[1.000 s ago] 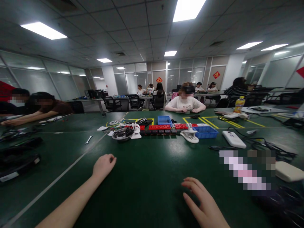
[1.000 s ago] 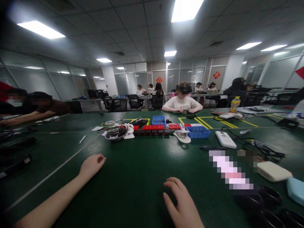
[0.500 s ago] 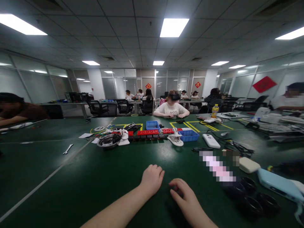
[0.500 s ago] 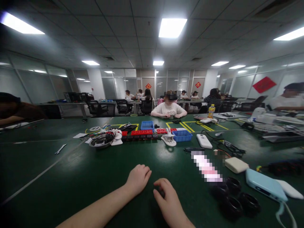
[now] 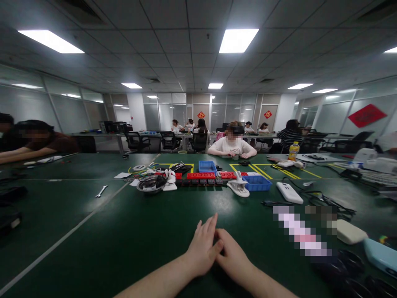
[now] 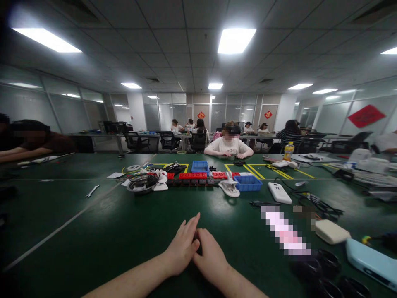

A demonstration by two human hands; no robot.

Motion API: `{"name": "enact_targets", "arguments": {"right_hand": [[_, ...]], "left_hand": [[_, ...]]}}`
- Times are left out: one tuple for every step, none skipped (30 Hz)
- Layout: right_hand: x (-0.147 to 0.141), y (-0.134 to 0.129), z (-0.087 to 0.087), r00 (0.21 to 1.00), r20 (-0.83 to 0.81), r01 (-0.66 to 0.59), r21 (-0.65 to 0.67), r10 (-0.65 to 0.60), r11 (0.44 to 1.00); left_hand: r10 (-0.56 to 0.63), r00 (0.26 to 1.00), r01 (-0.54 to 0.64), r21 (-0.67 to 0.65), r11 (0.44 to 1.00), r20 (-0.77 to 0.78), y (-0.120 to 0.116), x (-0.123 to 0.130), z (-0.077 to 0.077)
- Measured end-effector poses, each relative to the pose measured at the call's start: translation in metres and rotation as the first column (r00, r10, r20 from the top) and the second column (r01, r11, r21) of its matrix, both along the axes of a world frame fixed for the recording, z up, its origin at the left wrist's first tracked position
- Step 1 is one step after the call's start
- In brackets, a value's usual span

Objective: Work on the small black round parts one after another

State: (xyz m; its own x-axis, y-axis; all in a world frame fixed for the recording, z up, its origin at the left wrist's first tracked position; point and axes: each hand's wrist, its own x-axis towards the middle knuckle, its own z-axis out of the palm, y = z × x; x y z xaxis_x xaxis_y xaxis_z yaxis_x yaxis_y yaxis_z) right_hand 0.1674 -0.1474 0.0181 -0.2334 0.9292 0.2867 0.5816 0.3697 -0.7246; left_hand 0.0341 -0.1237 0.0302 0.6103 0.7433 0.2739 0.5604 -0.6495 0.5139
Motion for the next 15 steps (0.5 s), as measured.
{"name": "enact_targets", "arguments": {"right_hand": [[-0.002, 0.004, 0.0, 0.999, -0.005, -0.032, 0.01, 0.032, 0.999], [-0.005, 0.007, 0.0, 0.998, -0.01, -0.057, 0.019, 0.057, 0.998], [-0.006, 0.01, 0.0, 0.997, -0.013, -0.076, 0.028, 0.076, 0.997], [-0.008, 0.012, 0.0, 0.996, -0.012, -0.092, 0.037, 0.093, 0.995], [-0.009, 0.013, 0.0, 0.995, -0.007, -0.102, 0.047, 0.103, 0.994], [-0.009, 0.014, 0.0, 0.994, 0.0, -0.105, 0.049, 0.105, 0.993], [-0.009, 0.014, 0.0, 0.995, 0.008, -0.102, 0.045, 0.102, 0.994], [-0.008, 0.014, 0.001, 0.996, 0.016, -0.093, 0.035, 0.092, 0.995], [-0.007, 0.015, 0.001, 0.996, 0.023, -0.085, 0.019, 0.085, 0.996], [-0.006, 0.015, 0.001, 0.996, 0.03, -0.084, 0.003, 0.084, 0.996], [-0.005, 0.016, 0.002, 0.995, 0.036, -0.09, -0.008, 0.09, 0.996], [-0.003, 0.018, 0.002, 0.994, 0.043, -0.099, -0.016, 0.1, 0.995], [-0.002, 0.02, 0.001, 0.993, 0.049, -0.107, -0.025, 0.108, 0.994], [-0.001, 0.022, 0.0, 0.992, 0.056, -0.113, -0.039, 0.115, 0.993], [-0.001, 0.024, -0.001, 0.992, 0.061, -0.112, -0.056, 0.115, 0.992]], "left_hand": [[-0.022, 1.0, 0.022, 0.001, 1.0, 0.009, 0.001, -0.001, 0.0], [-0.043, 0.999, 0.043, 0.001, 0.999, 0.019, 0.001, -0.002, -0.001], [-0.064, 0.998, 0.064, -0.001, 0.998, 0.029, 0.002, -0.003, -0.002], [-0.08, 0.996, 0.08, -0.008, 0.997, 0.045, 0.003, -0.004, -0.004], [-0.094, 0.993, 0.096, -0.023, 0.995, 0.069, 0.004, -0.005, -0.006], [-0.107, 0.989, 0.113, -0.048, 0.992, 0.105, 0.006, -0.007, -0.009], [-0.118, 0.981, 0.131, -0.082, 0.988, 0.154, 0.008, -0.009, -0.011], [-0.128, 0.969, 0.156, -0.124, 0.98, 0.209, 0.011, -0.012, -0.013], [-0.135, 0.956, 0.181, -0.164, 0.97, 0.261, 0.016, -0.015, -0.015], [-0.142, 0.946, 0.204, -0.193, 0.96, 0.291, 0.021, -0.019, -0.015], [-0.159, 0.945, 0.223, -0.206, 0.953, 0.287, 0.027, -0.023, -0.014], [-0.178, 0.952, 0.231, -0.204, 0.951, 0.249, 0.034, -0.027, -0.012], [-0.202, 0.963, 0.235, -0.193, 0.953, 0.177, 0.041, -0.032, -0.009], [-0.223, 0.97, 0.237, -0.185, 0.954, 0.095, 0.047, -0.036, -0.007], [-0.217, 0.976, 0.218, -0.193, 0.957, 0.029, 0.052, -0.039, -0.005]]}}
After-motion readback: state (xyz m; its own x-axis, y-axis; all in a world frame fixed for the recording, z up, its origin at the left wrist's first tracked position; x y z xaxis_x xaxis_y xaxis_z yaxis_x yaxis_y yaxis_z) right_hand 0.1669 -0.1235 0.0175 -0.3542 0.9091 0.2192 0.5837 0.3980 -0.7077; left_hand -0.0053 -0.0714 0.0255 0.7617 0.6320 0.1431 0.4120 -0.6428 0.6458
